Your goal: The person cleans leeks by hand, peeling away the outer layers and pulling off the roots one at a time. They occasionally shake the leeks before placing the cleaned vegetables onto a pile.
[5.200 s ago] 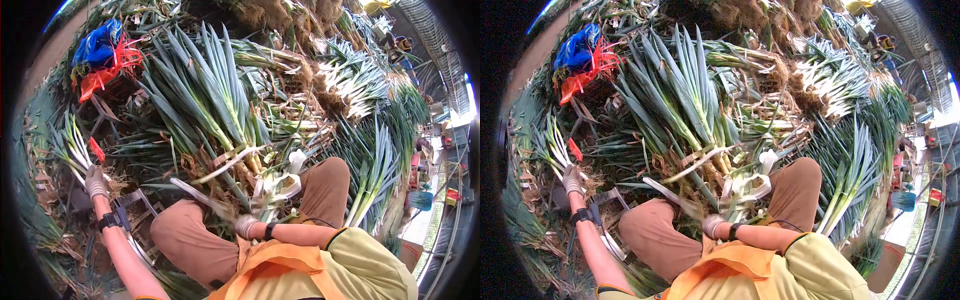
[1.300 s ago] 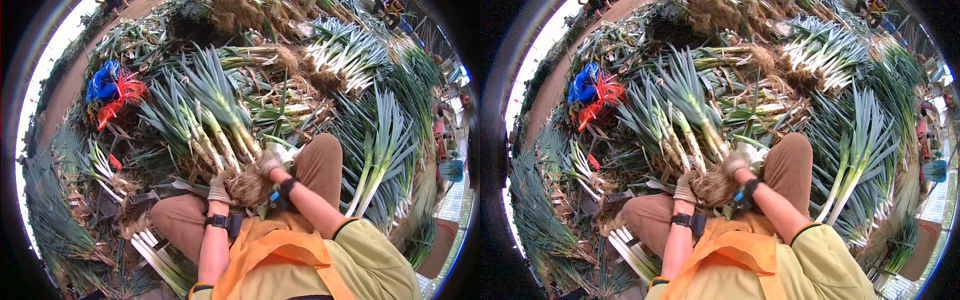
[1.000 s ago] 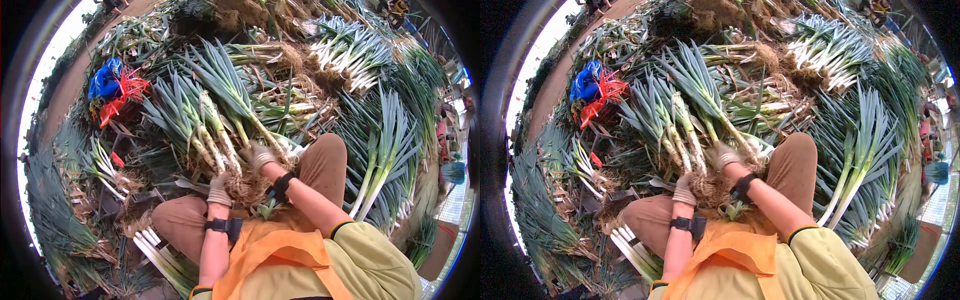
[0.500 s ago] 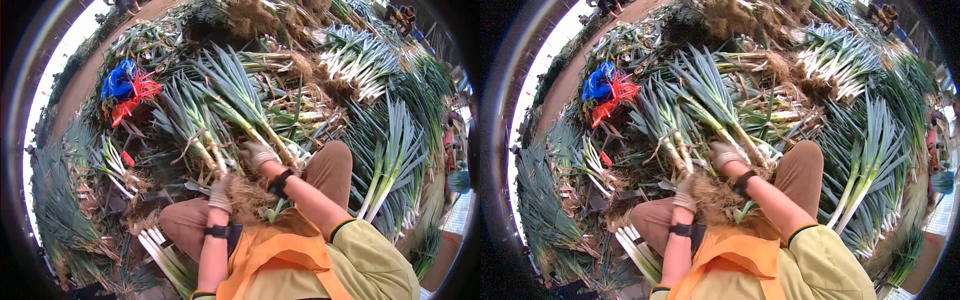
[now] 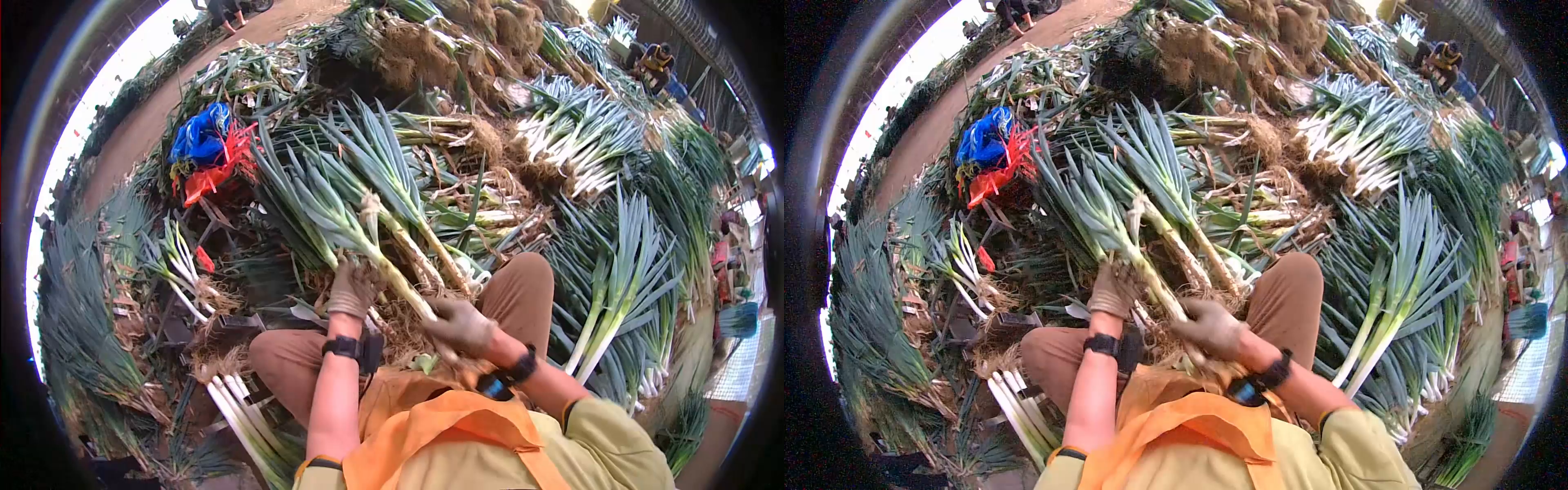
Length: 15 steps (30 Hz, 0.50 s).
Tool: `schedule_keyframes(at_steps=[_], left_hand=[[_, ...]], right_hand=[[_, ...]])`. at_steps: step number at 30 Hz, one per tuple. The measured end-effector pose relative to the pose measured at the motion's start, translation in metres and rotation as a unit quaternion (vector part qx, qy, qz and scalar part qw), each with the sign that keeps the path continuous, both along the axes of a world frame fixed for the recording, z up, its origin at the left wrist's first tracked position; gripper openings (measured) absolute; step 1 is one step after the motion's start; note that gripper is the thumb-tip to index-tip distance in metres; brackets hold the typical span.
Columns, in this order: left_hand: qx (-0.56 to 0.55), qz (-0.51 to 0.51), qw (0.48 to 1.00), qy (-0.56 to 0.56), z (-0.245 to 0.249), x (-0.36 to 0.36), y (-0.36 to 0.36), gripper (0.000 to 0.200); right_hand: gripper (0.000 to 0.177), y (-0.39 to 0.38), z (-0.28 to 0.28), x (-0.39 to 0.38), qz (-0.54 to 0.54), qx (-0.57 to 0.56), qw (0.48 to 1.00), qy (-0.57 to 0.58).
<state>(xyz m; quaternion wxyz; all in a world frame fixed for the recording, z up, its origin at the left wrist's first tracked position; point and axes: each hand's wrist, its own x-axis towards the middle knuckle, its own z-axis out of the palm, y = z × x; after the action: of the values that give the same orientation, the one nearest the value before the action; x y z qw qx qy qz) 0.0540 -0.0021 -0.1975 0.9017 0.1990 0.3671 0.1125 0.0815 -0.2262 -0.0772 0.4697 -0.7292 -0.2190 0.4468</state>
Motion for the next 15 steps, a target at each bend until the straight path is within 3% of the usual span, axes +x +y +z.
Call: schedule_keyframes(at_steps=[1,2,3,5,7,9,10,11,12,13,15], left_hand=[[0.023,0.023,0.999,-0.032,-0.016,0.012,0.008,0.029],[0.066,-0.025,0.990,-0.120,0.020,0.018,-0.004,0.041],[0.020,0.003,0.992,-0.127,0.046,0.027,-0.013,0.031],[0.094,-0.074,0.985,-0.126,0.032,0.047,-0.003,0.029],[0.102,-0.034,0.980,-0.166,0.095,0.051,-0.027,0.028],[0.162,-0.084,0.947,-0.265,0.131,0.059,-0.031,0.028],[0.196,-0.073,0.947,-0.246,0.145,0.062,-0.032,0.028],[0.203,-0.074,0.944,-0.250,0.159,0.064,-0.033,0.028],[0.274,-0.075,0.923,-0.260,0.170,0.064,-0.032,0.026],[0.344,-0.075,0.898,-0.265,0.178,0.063,-0.030,0.025],[0.381,-0.079,0.881,-0.268,0.181,0.058,-0.020,0.026]], right_hand=[[0.035,-0.021,0.006,-0.009,0.002,0.007,0.999,0.033],[0.038,-0.042,0.006,-0.020,-0.028,0.042,0.998,0.043],[0.042,-0.061,0.009,-0.027,-0.059,0.078,0.994,0.051],[0.045,-0.088,0.019,-0.025,-0.072,0.078,0.986,0.131],[0.045,-0.101,0.003,-0.014,0.010,0.104,0.994,0.008],[0.043,-0.091,-0.020,0.006,0.093,0.101,0.990,-0.027],[0.040,-0.079,-0.035,0.019,0.120,0.063,0.983,-0.121],[0.037,-0.059,-0.036,0.030,0.073,0.143,0.969,-0.190],[0.037,-0.034,-0.007,0.039,-0.001,0.139,0.985,-0.098],[0.036,-0.009,0.010,0.045,-0.067,0.160,0.981,-0.091],[0.028,0.033,0.031,0.057,-0.132,0.233,0.963,-0.016]])
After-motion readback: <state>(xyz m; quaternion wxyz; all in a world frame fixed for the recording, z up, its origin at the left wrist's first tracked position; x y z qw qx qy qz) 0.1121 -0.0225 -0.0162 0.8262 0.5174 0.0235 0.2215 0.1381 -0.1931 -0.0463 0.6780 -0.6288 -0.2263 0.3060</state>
